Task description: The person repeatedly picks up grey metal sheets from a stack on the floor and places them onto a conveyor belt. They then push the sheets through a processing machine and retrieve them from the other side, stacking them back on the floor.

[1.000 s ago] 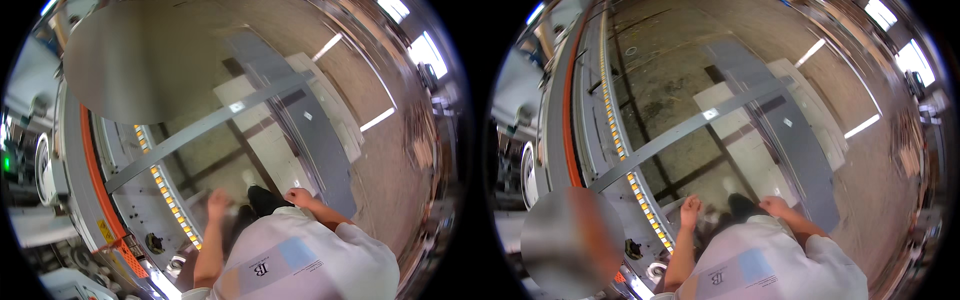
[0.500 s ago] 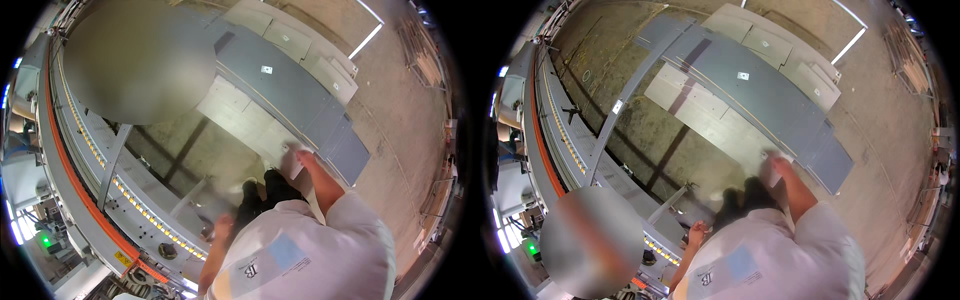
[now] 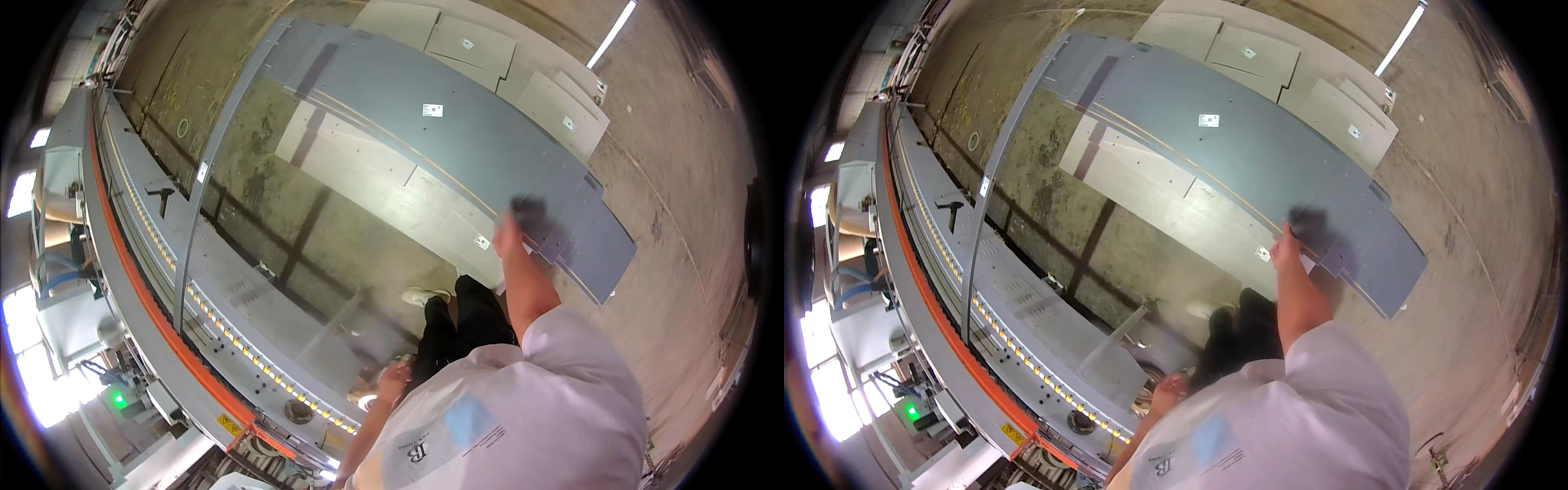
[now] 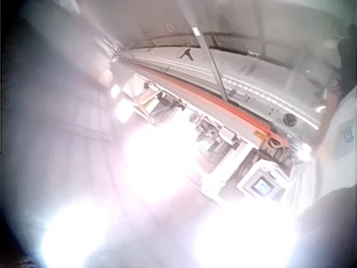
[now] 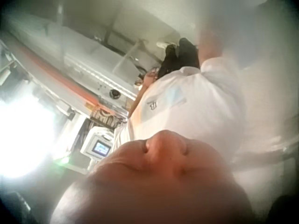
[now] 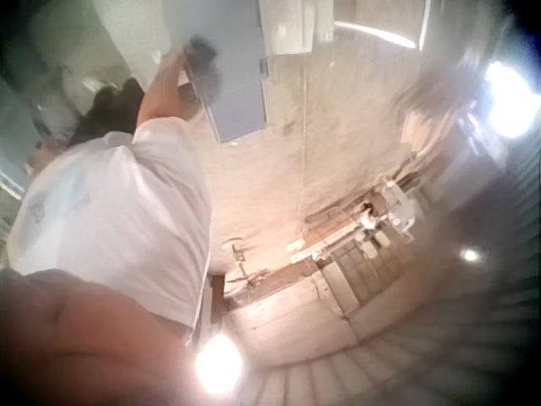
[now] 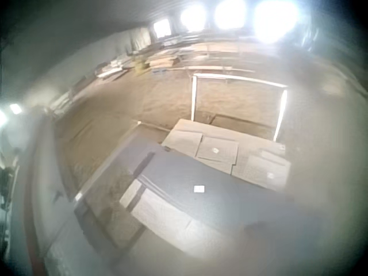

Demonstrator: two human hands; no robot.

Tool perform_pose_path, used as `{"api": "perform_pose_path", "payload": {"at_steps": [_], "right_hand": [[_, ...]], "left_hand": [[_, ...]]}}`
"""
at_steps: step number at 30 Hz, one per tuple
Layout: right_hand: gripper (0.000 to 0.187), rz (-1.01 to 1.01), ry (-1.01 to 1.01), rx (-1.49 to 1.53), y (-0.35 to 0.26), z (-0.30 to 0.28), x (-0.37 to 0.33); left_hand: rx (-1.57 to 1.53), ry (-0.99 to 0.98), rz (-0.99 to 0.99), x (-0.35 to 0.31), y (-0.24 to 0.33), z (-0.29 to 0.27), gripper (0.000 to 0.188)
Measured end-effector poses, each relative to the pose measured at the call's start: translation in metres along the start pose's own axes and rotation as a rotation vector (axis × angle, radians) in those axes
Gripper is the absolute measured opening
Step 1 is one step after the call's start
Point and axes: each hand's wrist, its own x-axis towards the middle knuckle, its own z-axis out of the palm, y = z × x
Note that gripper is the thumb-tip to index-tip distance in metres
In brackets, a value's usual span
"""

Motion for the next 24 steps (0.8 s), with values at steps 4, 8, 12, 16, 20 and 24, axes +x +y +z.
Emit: {"api": "perform_pose_path", "payload": {"at_steps": [4,8,12,16,20,24], "right_hand": [[0.051,0.055,0.035,0.112,0.002,0.000,-0.021],[0.052,-0.248,-0.052,-0.078,0.037,-0.031,-0.005],[0.050,-0.282,-0.122,-0.123,0.068,-0.094,-0.015],[0.041,0.095,-0.090,0.108,0.055,-0.176,-0.060],[0.036,0.196,0.054,0.001,0.037,-0.263,-0.118],[0.036,0.290,0.148,0.003,0.036,-0.360,-0.155]], "left_hand": [[-0.024,-0.034,-0.023,0.015,0.002,-0.021,0.031],[0.091,-0.016,0.052,0.018,0.029,-0.032,0.030],[0.294,0.005,0.086,0.044,0.064,-0.036,0.032],[0.276,-0.071,0.180,0.085,0.132,-0.012,0.035],[0.039,-0.187,0.137,0.131,0.242,0.038,0.043],[-0.347,-0.144,0.229,0.149,0.333,0.110,0.055]]}}
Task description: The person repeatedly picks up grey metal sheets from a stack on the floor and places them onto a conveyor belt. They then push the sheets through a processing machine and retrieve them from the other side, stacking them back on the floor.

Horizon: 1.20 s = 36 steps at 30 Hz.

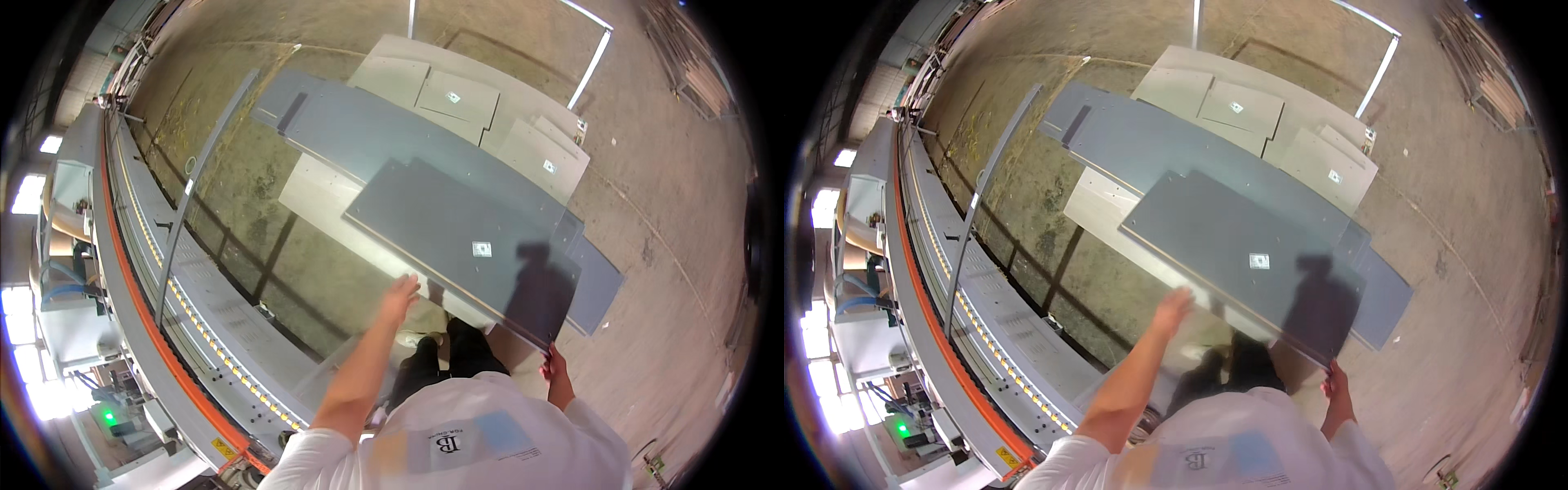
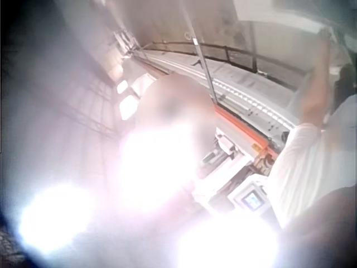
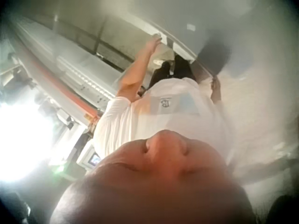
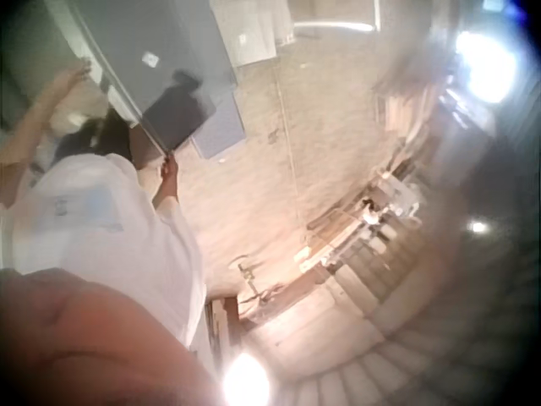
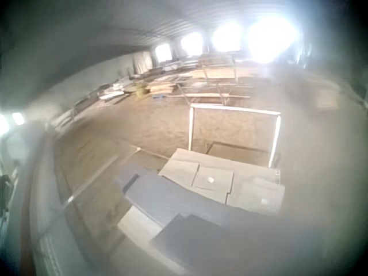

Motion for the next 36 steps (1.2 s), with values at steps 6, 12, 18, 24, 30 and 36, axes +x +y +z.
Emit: {"api": "perform_pose_path", "payload": {"at_steps": [6,12,18,24,30,36], "right_hand": [[0.035,-0.107,0.116,0.192,-0.008,-0.058,-0.058],[0.040,-0.382,0.151,0.226,-0.050,-0.065,-0.052],[0.028,-0.388,0.075,0.071,-0.129,-0.012,-0.042],[0.029,-0.407,-0.402,-0.122,-0.173,0.146,-0.062],[0.037,-0.413,-0.793,-0.488,-0.119,0.340,-0.160],[0.039,-0.390,-1.125,-0.815,0.038,0.458,-0.257]], "left_hand": [[-0.121,0.119,-0.198,0.030,-0.005,0.046,0.030],[-0.307,0.052,-0.047,-0.021,-0.010,0.045,0.023],[-0.608,0.236,0.062,-0.152,-0.020,-0.009,0.018],[-0.777,0.320,0.341,-0.285,-0.119,-0.100,0.018],[-1.418,0.405,0.603,-0.414,-0.213,-0.124,0.045],[-1.666,0.628,0.988,-0.488,-0.381,-0.121,0.042]]}}
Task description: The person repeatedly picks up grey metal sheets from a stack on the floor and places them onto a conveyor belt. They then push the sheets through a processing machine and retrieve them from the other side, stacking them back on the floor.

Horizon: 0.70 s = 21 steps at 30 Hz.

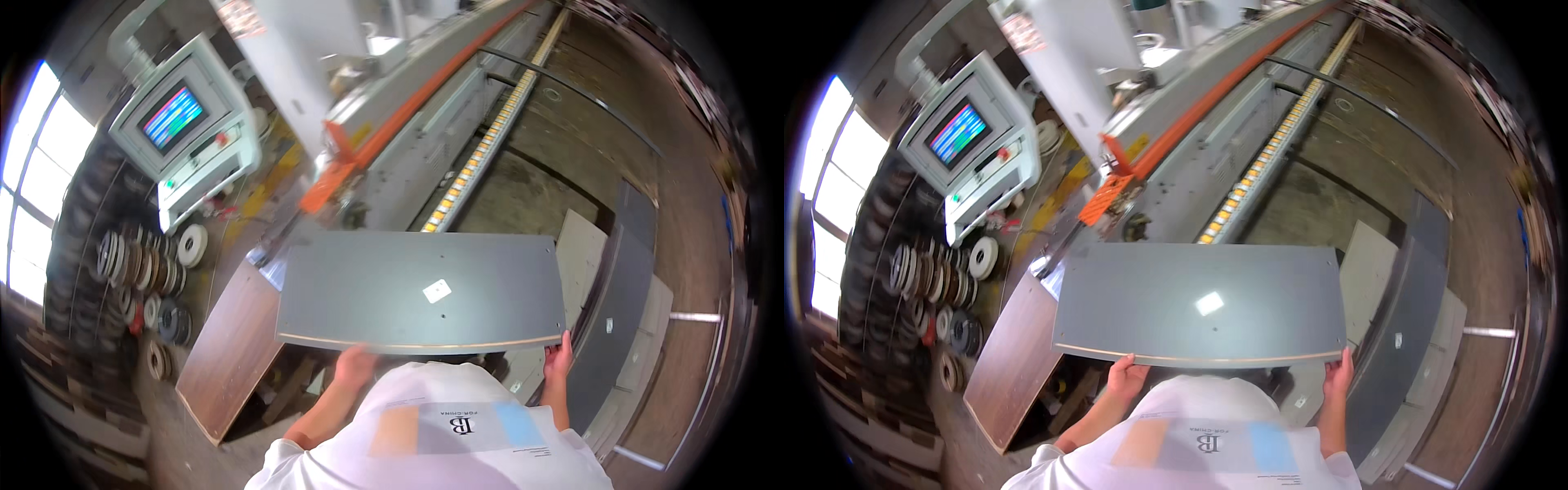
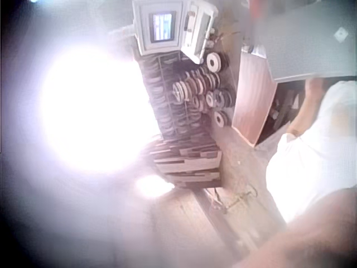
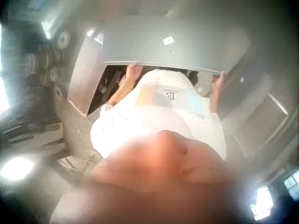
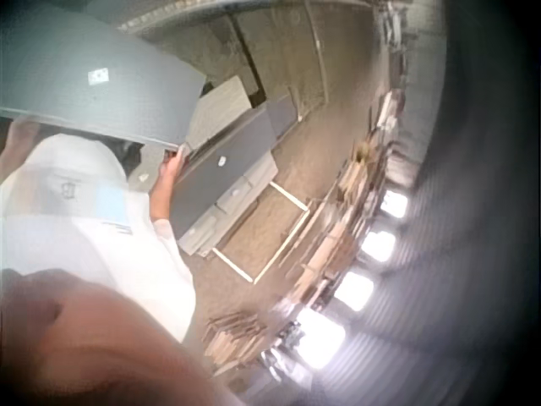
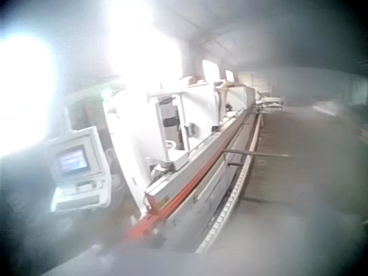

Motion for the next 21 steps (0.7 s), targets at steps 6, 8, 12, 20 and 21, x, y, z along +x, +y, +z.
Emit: {"api": "perform_pose_path", "payload": {"at_steps": [6,8,12,20,21], "right_hand": [[0.031,0.088,-0.290,-0.388,0.057,0.211,0.016],[0.028,0.101,-0.301,-0.485,0.084,0.260,0.023],[0.023,0.143,-0.342,-0.615,0.139,0.359,0.020],[0.029,0.267,-0.532,-0.693,0.215,0.435,-0.036],[0.031,0.319,-0.589,-0.745,0.222,0.437,-0.047]], "left_hand": [[-0.204,0.015,0.216,-0.056,0.074,-0.103,0.024],[-0.204,0.198,0.281,-0.063,0.087,-0.105,0.014],[-0.292,0.286,0.393,-0.074,0.108,-0.116,0.010],[-0.295,0.321,0.249,-0.049,0.120,-0.117,0.030],[-0.283,0.319,0.238,-0.045,0.119,-0.111,0.033]]}}
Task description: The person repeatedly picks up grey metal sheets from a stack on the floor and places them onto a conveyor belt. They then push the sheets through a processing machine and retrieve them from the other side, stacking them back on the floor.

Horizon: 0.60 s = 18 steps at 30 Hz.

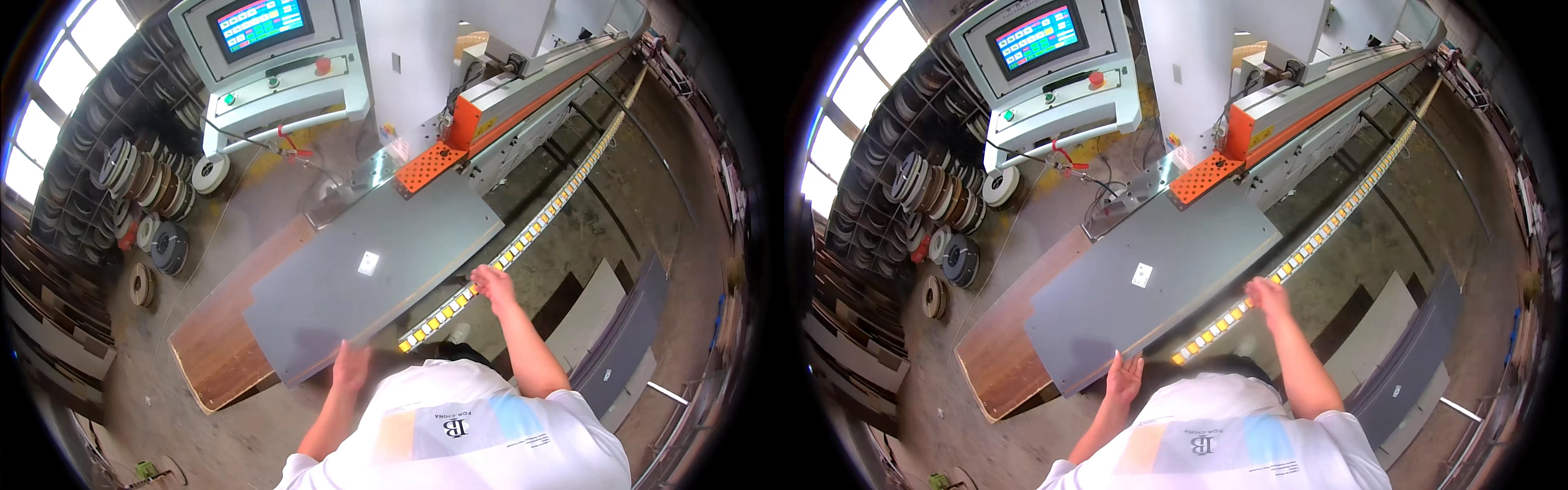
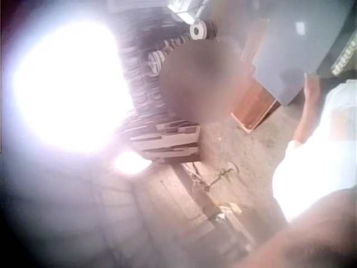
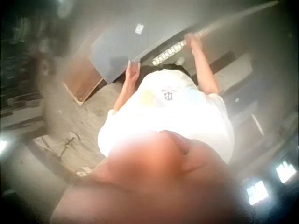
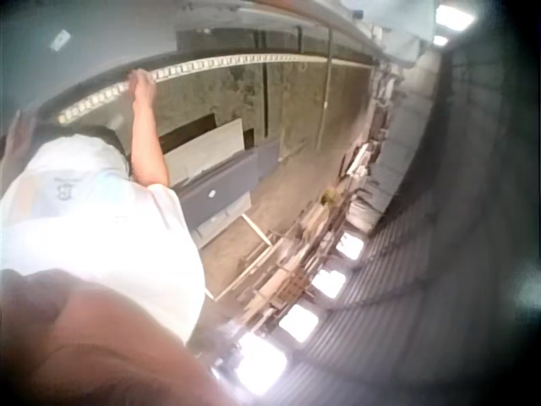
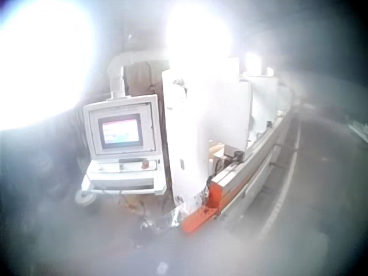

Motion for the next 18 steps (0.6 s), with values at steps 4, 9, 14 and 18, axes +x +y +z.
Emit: {"api": "perform_pose_path", "payload": {"at_steps": [4,9,14,18], "right_hand": [[0.044,0.062,-0.199,-0.037,0.013,0.039,-0.012],[0.049,0.058,-0.193,0.034,0.007,0.045,-0.005],[0.048,0.019,-0.109,0.086,-0.013,0.032,0.011],[0.049,-0.045,-0.102,0.120,-0.027,0.009,0.031]], "left_hand": [[-0.020,0.167,-0.038,0.009,-0.011,0.024,0.038],[-0.047,0.279,-0.042,0.016,-0.019,0.047,0.044],[-0.131,0.209,-0.096,0.040,-0.043,0.064,0.051],[-0.166,0.107,-0.129,0.060,-0.067,0.088,0.053]]}}
